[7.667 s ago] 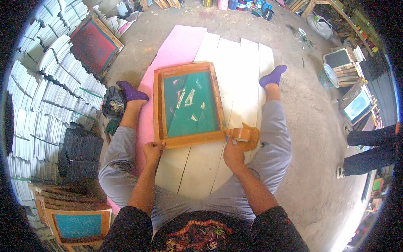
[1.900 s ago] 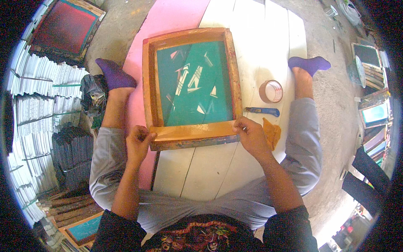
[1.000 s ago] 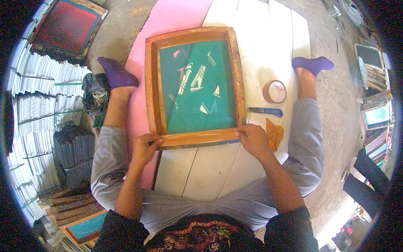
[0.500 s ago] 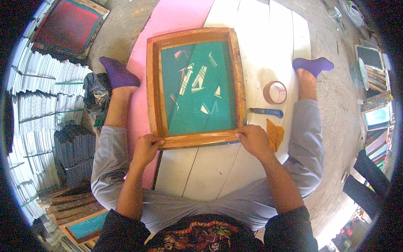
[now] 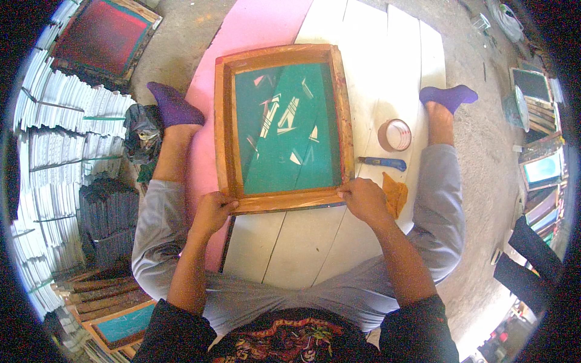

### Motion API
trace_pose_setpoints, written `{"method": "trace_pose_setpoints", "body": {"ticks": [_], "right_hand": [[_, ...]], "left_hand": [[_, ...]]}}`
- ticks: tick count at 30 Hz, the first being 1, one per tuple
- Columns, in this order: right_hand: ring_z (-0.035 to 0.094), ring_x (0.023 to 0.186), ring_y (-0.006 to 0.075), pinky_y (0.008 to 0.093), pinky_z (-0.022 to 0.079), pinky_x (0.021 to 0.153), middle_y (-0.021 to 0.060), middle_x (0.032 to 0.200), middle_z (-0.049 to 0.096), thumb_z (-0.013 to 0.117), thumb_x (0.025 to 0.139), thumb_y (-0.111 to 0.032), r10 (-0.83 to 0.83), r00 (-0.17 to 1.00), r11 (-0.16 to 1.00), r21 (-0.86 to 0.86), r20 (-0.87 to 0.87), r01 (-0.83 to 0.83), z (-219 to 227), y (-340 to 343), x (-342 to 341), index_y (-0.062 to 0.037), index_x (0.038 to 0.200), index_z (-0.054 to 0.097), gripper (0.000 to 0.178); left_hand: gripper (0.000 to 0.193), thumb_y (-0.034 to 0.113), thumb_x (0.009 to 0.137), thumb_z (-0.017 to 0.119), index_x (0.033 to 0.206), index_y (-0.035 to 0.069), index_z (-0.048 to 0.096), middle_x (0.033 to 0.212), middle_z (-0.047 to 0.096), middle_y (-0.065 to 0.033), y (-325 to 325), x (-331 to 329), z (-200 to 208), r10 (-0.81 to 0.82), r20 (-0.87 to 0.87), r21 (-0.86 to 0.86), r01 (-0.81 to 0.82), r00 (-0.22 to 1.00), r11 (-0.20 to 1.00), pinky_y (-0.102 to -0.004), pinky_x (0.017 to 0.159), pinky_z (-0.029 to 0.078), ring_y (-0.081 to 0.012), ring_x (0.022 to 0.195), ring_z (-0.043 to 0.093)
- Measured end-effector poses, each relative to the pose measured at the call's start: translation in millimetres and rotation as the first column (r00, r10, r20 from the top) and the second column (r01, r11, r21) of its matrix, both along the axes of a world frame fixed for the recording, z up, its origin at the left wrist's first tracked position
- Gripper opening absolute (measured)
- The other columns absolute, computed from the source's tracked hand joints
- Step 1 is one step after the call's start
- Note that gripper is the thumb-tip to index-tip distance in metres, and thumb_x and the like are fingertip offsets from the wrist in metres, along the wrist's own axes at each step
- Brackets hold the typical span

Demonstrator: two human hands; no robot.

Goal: The person sits on the floor and applies masking tape to the edges of a wooden frame with a green screen. They repeatedly pull tape from a roll, press it along the frame edges, and smooth it down by hand.

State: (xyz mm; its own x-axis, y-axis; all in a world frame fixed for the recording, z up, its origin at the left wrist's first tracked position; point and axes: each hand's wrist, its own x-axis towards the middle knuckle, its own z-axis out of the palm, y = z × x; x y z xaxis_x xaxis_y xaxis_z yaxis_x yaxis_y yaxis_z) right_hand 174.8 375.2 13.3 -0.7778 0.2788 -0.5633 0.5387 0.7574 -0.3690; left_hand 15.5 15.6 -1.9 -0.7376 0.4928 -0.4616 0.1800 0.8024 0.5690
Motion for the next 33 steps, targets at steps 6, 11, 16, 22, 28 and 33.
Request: {"method": "trace_pose_setpoints", "body": {"ticks": [6, 11, 16, 22, 28, 33], "right_hand": [[0.072, 0.094, 0.0359, 0.0505, 0.056, 0.084, 0.0157, 0.099, 0.075, 0.068, 0.091, -0.027, 0.026, 0.998, 1.000, 0.009, 0.050, -0.026, 4.5, -0.7, -5.4, -0.0177, 0.107, 0.080, 0.021], [0.072, 0.096, 0.0354, 0.0500, 0.056, 0.086, 0.0149, 0.102, 0.075, 0.069, 0.091, -0.029, 0.007, 0.999, 1.000, 0.008, 0.053, -0.007, 6.7, -1.8, -3.3, -0.0182, 0.106, 0.080, 0.021], [0.072, 0.097, 0.0350, 0.0499, 0.056, 0.086, 0.0145, 0.102, 0.075, 0.070, 0.091, -0.031, -0.001, 0.998, 1.000, 0.010, 0.058, 0.001, 9.1, -2.6, -2.2, -0.0191, 0.106, 0.080, 0.022], [0.071, 0.099, 0.0353, 0.0496, 0.056, 0.086, 0.0148, 0.103, 0.075, 0.069, 0.091, -0.038, 0.013, 0.999, 1.000, 0.017, 0.034, -0.013, 7.7, -0.9, 3.8, -0.0188, 0.111, 0.078, 0.029], [0.066, 0.107, 0.0368, 0.0478, 0.053, 0.093, 0.0177, 0.113, 0.070, 0.077, 0.083, -0.048, 0.066, 0.994, 0.997, -0.020, -0.092, -0.069, 42.6, -2.9, 7.5, -0.0135, 0.125, 0.071, 0.055], [0.057, 0.122, 0.0344, 0.0450, 0.047, 0.104, 0.0169, 0.121, 0.065, 0.088, 0.071, -0.036, 0.409, 0.848, 0.911, 0.097, -0.336, -0.401, 28.1, -9.1, 8.5, -0.0036, 0.130, 0.062, 0.072]], "left_hand": [[0.020, 0.018, 0.087, 0.076, 0.098, 0.001, 0.079, 0.085, 0.071, -0.0254, 3.7, -3.3, 3.7, 0.004, 0.062, -0.038, -0.001, 0.998, 0.999, -0.0437, 0.075, 0.054, -0.0379, 0.081, 0.072], [0.022, 0.019, 0.087, 0.077, 0.099, 0.002, 0.079, 0.086, 0.072, -0.0246, 0.0, -4.2, 1.4, -0.044, 0.040, -0.021, 0.045, 0.998, 0.999, -0.0424, 0.075, 0.055, -0.0368, 0.080, 0.073], [0.022, 0.019, 0.088, 0.077, 0.100, 0.002, 0.079, 0.087, 0.073, -0.0236, 7.0, -6.2, 15.1, -0.063, 0.085, -0.103, 0.072, 0.994, 0.992, -0.0409, 0.075, 0.056, -0.0344, 0.081, 0.074], [0.022, 0.020, 0.089, 0.075, 0.100, 0.001, 0.078, 0.089, 0.074, -0.0229, 4.2, -4.7, 11.3, -0.101, 0.044, -0.058, 0.104, 0.994, 0.993, -0.0416, 0.078, 0.056, -0.0346, 0.085, 0.074], [0.034, 0.035, 0.090, 0.073, 0.097, 0.002, 0.077, 0.088, 0.073, -0.0212, 2.2, -9.1, 28.8, -0.155, 0.014, -0.126, 0.156, 0.988, 0.980, -0.0463, 0.081, 0.055, -0.0360, 0.090, 0.072], [0.046, 0.038, 0.081, 0.082, 0.115, 0.007, 0.073, 0.107, 0.070, -0.0171, 20.1, 3.6, 54.4, -0.330, -0.246, -0.040, 0.331, 0.911, 0.943, -0.0468, 0.088, 0.054, -0.0366, 0.109, 0.065]]}}
